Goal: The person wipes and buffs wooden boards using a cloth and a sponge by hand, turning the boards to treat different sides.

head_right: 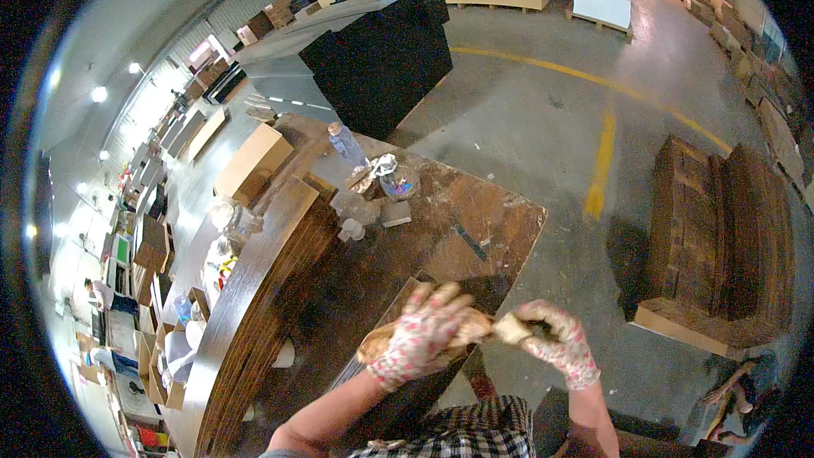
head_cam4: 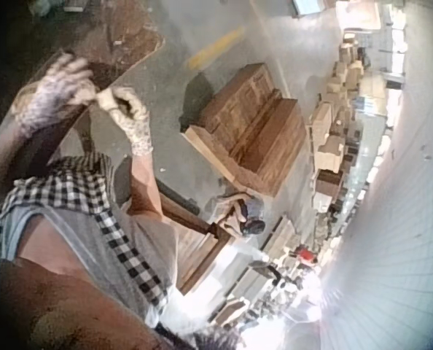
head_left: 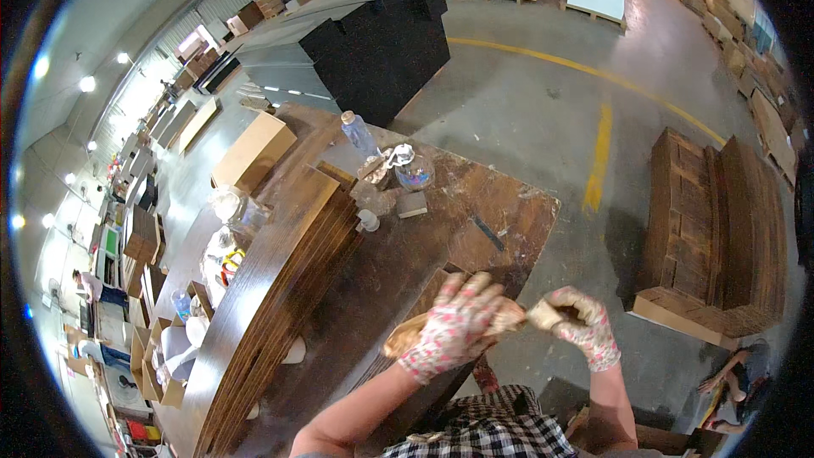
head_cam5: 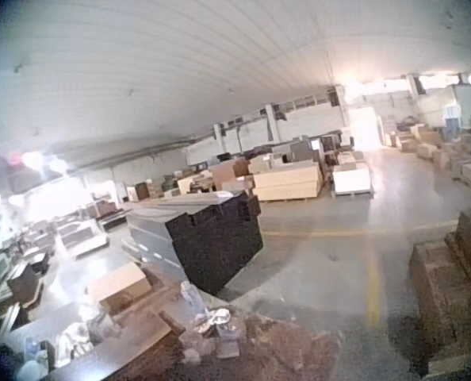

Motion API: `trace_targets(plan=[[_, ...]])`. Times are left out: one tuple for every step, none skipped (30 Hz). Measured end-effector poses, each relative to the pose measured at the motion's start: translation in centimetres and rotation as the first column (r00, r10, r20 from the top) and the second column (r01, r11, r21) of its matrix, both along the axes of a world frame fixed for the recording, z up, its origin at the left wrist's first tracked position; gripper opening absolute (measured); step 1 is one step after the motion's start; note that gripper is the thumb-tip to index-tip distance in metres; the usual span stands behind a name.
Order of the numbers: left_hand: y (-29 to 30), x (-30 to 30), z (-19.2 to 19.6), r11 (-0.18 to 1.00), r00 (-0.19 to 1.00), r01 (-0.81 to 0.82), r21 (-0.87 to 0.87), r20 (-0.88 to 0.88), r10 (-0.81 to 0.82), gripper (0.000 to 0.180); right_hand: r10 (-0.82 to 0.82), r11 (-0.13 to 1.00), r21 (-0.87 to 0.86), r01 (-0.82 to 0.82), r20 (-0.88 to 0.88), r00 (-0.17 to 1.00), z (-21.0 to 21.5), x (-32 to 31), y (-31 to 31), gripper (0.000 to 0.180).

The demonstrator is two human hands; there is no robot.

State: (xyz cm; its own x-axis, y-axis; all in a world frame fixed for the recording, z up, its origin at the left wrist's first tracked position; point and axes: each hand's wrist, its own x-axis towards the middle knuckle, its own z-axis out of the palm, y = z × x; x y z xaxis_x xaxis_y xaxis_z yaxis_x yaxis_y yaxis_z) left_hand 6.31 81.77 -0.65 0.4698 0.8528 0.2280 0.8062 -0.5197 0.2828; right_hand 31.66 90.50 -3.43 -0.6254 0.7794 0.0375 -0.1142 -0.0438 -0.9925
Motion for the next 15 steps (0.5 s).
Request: trace_targets(plan=[[-1.0,-0.6,1.0,0.985,0.982,-0.165,-0.053,-0.1,0.159,0.048,0.077,0.997,-0.018,-0.078,-0.048,0.996,0.3,-0.8,-0.4,0.044],[-2.0,-1.3,1.7,0.937,0.925,-0.339,-0.087,-0.212,0.316,0.049,0.19,0.98,0.068,-0.188,-0.026,0.981,0.1,-1.6,-0.3,0.046],[-2.3,-1.7,0.9,0.933,0.924,-0.351,-0.084,-0.19,0.331,0.049,0.363,0.927,0.131,-0.352,-0.072,0.929,0.8,-2.7,-0.6,0.046],[-1.9,-1.5,1.6,0.924,0.92,-0.372,-0.081,-0.164,0.356,0.046,0.53,0.841,0.2,-0.503,-0.109,0.841,2.1,-4.3,-1.0,0.045],[-1.3,-1.5,1.3,0.924,0.925,-0.373,-0.087,-0.113,0.363,0.045,0.643,0.762,0.221,-0.609,-0.138,0.753,3.1,-6.1,-1.5,0.042],[-0.8,-2.2,1.0,0.919,0.922,-0.385,-0.089,-0.072,0.38,0.043,0.75,0.661,0.252,-0.707,-0.173,0.639,3.7,-8.6,-2.2,0.039],[0.0,-2.8,1.1,0.907,0.915,-0.401,-0.13,-0.097,0.391,0.042,0.805,0.593,0.257,-0.763,-0.194,0.56,3.3,-10.7,-3.1,0.035],[0.8,-3.4,0.1,0.894,0.907,-0.42,-0.153,-0.05,0.418,0.044,0.855,0.518,0.27,-0.812,-0.211,0.475,3.2,-12.4,-4.0,0.032],[1.3,-3.9,-0.4,0.889,0.9,-0.435,-0.144,-0.041,0.433,0.044,0.877,0.479,0.281,-0.832,-0.13,0.462,3.6,-13.9,-4.5,0.03],[1.7,-4.2,-0.4,0.885,0.894,-0.446,-0.137,-0.031,0.446,0.045,0.892,0.443,0.286,-0.85,-0.048,0.449,3.8,-15.0,-5.0,0.028],[1.9,-4.4,-0.2,0.887,0.897,-0.441,-0.137,-0.027,0.441,0.045,0.894,0.446,0.134,-0.885,-0.106,0.435,3.8,-15.3,-5.2,0.026],[1.9,-4.5,0.4,0.848,0.834,-0.482,-0.22,0.182,0.521,0.044,0.882,0.457,0.061,-0.887,-0.162,0.443,3.7,-15.4,-5.4,0.025],[1.8,-4.6,0.8,0.811,0.721,-0.497,-0.308,0.374,0.584,0.043,0.873,0.481,0.062,-0.875,-0.132,0.47,3.4,-15.2,-5.4,0.026],[1.7,-5.0,-1.0,0.764,0.16,-0.16,-0.625,0.748,0.644,0.043,0.861,0.505,0.066,-0.86,-0.102,0.498,3.2,-15.0,-5.4,0.027],[1.0,-5.9,-1.5,0.772,0.432,-0.381,-0.509,0.641,0.635,0.043,0.86,0.508,0.067,-0.859,-0.103,0.501,3.1,-15.0,-5.5,0.027]])
